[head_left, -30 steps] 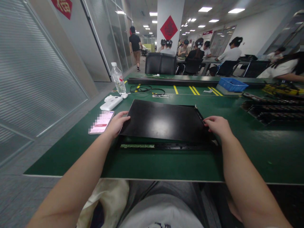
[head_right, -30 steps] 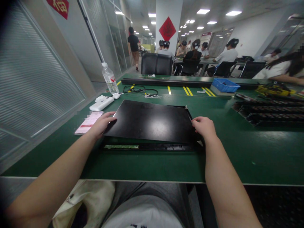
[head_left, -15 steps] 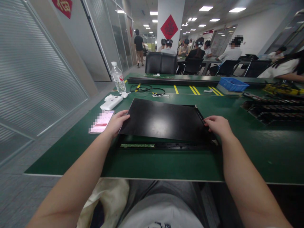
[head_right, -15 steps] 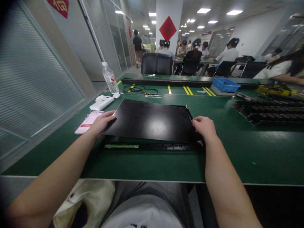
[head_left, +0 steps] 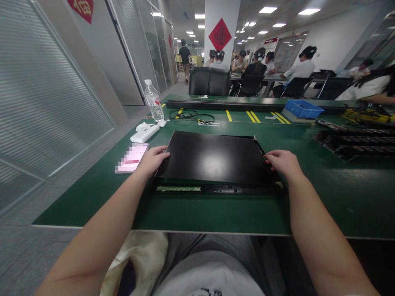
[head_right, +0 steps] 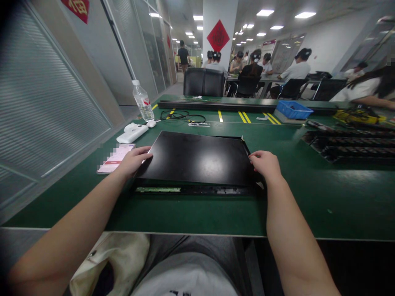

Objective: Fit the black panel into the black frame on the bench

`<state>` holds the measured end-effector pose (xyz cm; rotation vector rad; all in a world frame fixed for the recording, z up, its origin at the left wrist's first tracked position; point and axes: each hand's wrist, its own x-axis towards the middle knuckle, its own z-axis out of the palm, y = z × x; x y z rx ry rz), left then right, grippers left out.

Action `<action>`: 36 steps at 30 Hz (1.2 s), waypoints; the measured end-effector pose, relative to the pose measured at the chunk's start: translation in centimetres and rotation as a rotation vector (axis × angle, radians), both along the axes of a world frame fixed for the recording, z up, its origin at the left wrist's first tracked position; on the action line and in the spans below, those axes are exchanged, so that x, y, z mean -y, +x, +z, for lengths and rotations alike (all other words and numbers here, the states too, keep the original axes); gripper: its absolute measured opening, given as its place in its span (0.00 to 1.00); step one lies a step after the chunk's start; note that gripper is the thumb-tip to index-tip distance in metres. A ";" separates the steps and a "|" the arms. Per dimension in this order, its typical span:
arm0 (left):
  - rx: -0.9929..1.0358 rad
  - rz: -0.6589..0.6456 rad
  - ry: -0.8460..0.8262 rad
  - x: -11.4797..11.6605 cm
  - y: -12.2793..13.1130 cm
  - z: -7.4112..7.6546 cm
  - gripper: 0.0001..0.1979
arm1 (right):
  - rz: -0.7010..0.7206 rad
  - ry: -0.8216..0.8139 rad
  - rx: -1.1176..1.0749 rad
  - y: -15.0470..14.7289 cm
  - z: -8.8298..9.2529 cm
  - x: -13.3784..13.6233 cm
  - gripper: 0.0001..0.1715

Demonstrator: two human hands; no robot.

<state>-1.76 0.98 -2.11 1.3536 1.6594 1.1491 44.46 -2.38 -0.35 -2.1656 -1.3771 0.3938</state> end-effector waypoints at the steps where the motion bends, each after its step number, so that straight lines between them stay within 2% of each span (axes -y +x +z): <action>1: -0.019 -0.009 0.003 0.0 -0.1 -0.1 0.26 | 0.003 0.000 -0.001 0.0 0.0 0.0 0.14; 10: -0.203 -0.084 0.001 -0.1 -0.4 -0.4 0.28 | 0.005 -0.014 0.009 0.5 -0.3 -0.3 0.13; 17: -0.296 -0.089 -0.005 0.4 0.1 0.4 0.22 | -0.006 0.002 -0.040 0.8 -0.6 -0.5 0.14; 21: -0.334 -0.091 -0.017 0.3 0.2 0.4 0.20 | 0.000 0.004 -0.050 1.0 -0.7 -0.7 0.13; 26: -0.399 -0.132 0.019 0.3 0.2 0.4 0.13 | -0.011 0.002 -0.075 1.0 -0.7 -0.6 0.12; 36: -0.463 -0.180 0.044 0.3 0.0 0.2 0.14 | -0.021 0.009 -0.096 0.8 -0.6 -0.6 0.12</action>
